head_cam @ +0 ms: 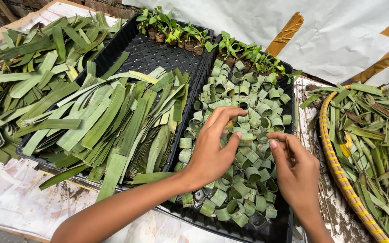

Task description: Folding and rolling long green leaf strips into small, cylindrical pots to be used for planting seedlings.

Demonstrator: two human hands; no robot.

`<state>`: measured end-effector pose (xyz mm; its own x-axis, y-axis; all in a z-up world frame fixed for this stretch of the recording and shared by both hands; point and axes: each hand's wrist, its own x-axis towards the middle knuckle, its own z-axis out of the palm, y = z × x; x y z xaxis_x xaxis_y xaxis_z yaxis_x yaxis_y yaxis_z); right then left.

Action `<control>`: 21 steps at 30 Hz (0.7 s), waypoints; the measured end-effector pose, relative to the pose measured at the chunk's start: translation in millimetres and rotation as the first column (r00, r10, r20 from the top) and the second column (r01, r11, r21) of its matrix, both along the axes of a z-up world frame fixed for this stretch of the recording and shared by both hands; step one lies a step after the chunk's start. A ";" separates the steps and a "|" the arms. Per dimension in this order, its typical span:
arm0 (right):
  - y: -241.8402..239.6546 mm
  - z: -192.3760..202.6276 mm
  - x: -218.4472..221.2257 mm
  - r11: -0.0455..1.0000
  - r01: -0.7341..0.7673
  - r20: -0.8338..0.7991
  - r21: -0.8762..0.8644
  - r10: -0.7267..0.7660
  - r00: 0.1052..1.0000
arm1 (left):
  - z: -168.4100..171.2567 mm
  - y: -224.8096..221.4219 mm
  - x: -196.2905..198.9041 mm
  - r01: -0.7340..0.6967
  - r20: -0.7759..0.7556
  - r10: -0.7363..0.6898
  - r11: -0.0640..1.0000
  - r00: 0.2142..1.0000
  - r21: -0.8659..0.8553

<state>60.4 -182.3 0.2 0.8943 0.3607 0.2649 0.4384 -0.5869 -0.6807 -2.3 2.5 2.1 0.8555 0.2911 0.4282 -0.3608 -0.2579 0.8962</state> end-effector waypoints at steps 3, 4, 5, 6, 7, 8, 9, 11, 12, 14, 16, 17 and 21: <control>-2.8 8.9 -8.4 0.996 -0.086 0.235 -0.015 0.087 0.968 | -0.9 0.4 -0.2 -0.056 0.049 0.052 0.995 0.997 0.077; -1.8 13.7 -15.4 0.996 -0.089 0.235 -0.018 0.090 0.968 | -0.6 1.7 0.1 -0.058 0.049 0.055 0.996 0.997 0.074; -1.9 19.1 -22.1 0.991 -0.135 0.311 -0.013 0.133 0.941 | -0.6 1.9 0.6 -0.066 0.069 0.059 0.993 0.996 0.101; -1.7 24.4 -29.0 0.983 -0.183 0.386 -0.012 0.173 0.906 | -0.8 2.3 1.0 -0.074 0.089 0.063 0.989 0.994 0.127; -1.5 27.9 -30.0 0.982 -0.187 0.385 -0.018 0.179 0.906 | -1.2 1.5 1.1 -0.078 0.088 0.068 0.990 0.994 0.121; -1.2 31.4 -31.4 0.966 -0.207 0.517 -0.152 0.257 0.817 | -1.5 0.8 0.8 -0.075 0.082 0.064 0.988 0.995 0.138; 0.3 34.8 -32.4 0.936 -0.209 0.623 -0.283 0.345 0.702 | -1.4 1.3 0.3 -0.075 0.076 0.063 0.984 0.995 0.159; -8.4 27.5 -13.1 0.904 -0.174 0.560 -0.392 0.384 0.734 | -0.4 1.3 1.3 -0.077 0.083 0.059 0.969 0.995 0.236; -12.0 24.1 -3.7 0.859 -0.135 0.495 -0.494 0.406 0.768 | 0.1 1.7 0.9 -0.071 0.087 0.045 0.947 0.995 0.314; -30.2 5.6 25.7 0.814 -0.105 0.453 -0.572 0.420 0.787 | 0.1 6.3 1.9 -0.098 0.078 0.070 0.885 0.995 0.456; -43.8 -11.4 50.5 0.760 -0.082 0.416 -0.645 0.439 0.796 | -0.3 15.5 1.4 -0.132 0.071 0.112 0.800 0.991 0.586; -50.7 -22.2 57.7 0.735 -0.078 0.372 -0.673 0.428 0.824 | -2.5 20.9 -1.2 -0.068 0.027 0.066 0.763 0.997 0.643; -76.0 -59.3 76.9 0.721 -0.185 0.272 -0.668 0.468 0.841 | -12.6 54.2 -21.3 0.083 -0.185 0.061 0.730 0.981 0.679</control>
